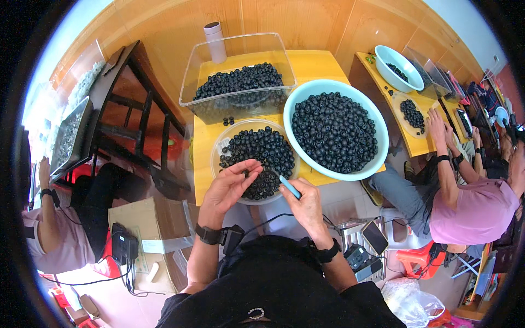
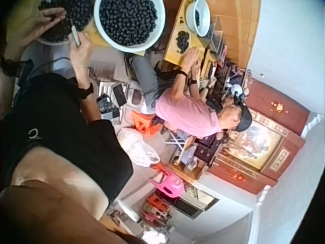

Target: Sorting and inspecting small black round components on a table using hands and a small stylus tool.

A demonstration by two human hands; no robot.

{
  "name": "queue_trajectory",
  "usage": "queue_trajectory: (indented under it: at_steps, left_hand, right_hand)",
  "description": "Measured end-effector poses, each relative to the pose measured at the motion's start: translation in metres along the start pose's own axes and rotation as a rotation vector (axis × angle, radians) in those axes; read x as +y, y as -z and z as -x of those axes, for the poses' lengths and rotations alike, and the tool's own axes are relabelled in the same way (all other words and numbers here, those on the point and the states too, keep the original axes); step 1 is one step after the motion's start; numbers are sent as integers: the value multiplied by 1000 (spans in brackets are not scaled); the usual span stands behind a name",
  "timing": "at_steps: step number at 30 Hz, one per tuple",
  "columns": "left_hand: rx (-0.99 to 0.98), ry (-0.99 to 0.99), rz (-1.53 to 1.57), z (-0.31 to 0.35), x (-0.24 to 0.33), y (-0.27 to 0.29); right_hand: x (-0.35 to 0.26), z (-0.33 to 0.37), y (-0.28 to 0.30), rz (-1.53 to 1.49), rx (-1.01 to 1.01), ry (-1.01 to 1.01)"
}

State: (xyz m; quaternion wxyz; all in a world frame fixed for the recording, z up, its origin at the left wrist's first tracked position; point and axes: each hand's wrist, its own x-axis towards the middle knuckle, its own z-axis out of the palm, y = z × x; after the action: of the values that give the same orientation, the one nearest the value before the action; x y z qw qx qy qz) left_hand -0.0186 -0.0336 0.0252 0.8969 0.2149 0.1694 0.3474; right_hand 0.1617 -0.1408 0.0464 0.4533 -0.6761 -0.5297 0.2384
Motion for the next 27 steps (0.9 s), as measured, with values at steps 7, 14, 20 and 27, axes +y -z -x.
queue_trajectory:
  at_steps: [7,14,20,27]
  left_hand:
    - [114,14,-89,3,-6,-3]
    - [66,30,-14,5,-10,-10]
    - [62,41,2,8,-8,-12]
    - [-5,17,54,12,-9,-19]
  right_hand:
    - [7,2,0,-130,-14,-87]
    - [-9,-2,9,-371,-66,-294]
    - [-22,-7,10,-333,-102,-154]
    - [-35,-10,11,38,-127,238]
